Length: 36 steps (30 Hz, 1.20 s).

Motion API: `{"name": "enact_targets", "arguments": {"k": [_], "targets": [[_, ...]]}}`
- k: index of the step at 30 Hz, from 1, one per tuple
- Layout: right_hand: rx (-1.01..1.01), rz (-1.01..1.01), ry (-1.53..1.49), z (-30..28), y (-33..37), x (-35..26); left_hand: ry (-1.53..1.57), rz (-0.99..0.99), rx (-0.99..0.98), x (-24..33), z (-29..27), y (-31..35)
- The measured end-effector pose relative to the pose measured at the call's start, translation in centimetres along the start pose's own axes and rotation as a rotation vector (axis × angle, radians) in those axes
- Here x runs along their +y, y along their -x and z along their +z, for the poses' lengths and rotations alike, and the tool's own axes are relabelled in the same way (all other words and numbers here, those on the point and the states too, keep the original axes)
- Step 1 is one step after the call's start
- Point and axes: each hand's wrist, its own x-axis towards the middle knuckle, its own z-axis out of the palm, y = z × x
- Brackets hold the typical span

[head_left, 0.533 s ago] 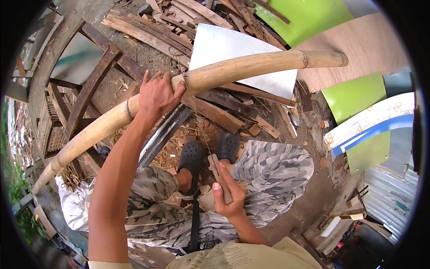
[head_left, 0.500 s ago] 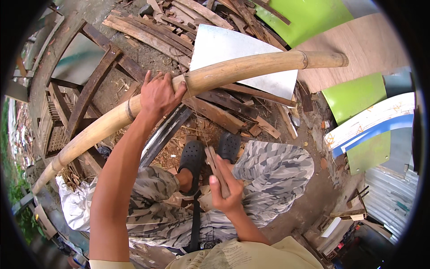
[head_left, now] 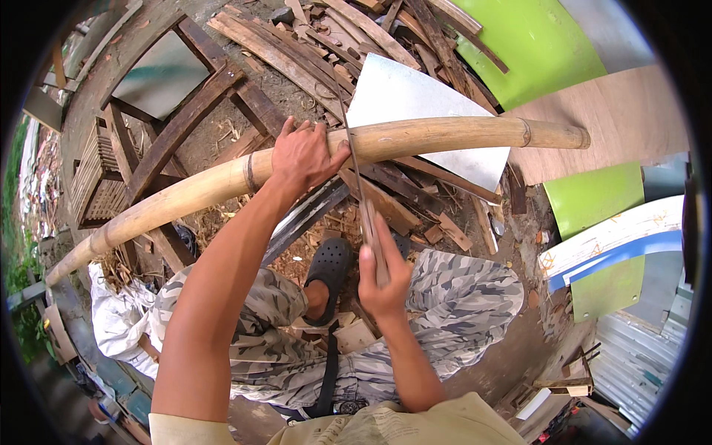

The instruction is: The person sits on the ground and uses a hand saw to cut a long bamboo pole. They position the pole on a wooden frame, measure it against a metal bar, and then proceed to saw through the bamboo.

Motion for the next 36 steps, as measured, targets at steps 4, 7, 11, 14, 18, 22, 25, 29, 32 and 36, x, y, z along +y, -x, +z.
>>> {"name": "enact_targets", "arguments": {"k": [4,7,11,14,18,22,25,29,32,36], "targets": [[0.049,-0.064,-0.010,1.6,-2.9,0.5,0.051,0.032,0.193,-0.2,1.0,0.1],[-0.032,0.074,-0.012,-2.0,3.5,-0.7,0.121,-0.008,0.059,0.0,0.0,0.2],[-0.013,-0.050,0.008,-3.3,5.7,-0.8,0.094,-0.025,0.024,0.0,0.0,0.3],[0.014,-0.076,0.021,-0.5,0.3,0.0,0.112,-0.030,0.076,0.1,-0.3,0.1],[-0.025,0.105,-0.060,0.0,-1.0,-0.5,0.150,-0.070,0.000,0.6,-1.1,0.5],[-0.049,-0.039,0.062,-4.1,6.1,-1.2,0.092,-0.014,0.151,-0.1,0.9,0.2],[-0.052,0.098,0.034,-3.5,5.6,-2.5,0.130,-0.071,0.035,0.4,-0.3,0.4],[0.020,-0.094,0.004,1.0,-3.9,-0.1,0.125,-0.038,0.088,0.1,0.0,-0.2],[-0.052,0.124,-0.051,-0.1,-2.2,-0.7,0.124,-0.046,0.109,0.0,1.1,0.6],[-0.042,0.066,0.056,-2.2,3.7,-1.3,0.117,-0.065,0.051,0.2,-0.2,0.2]]}}
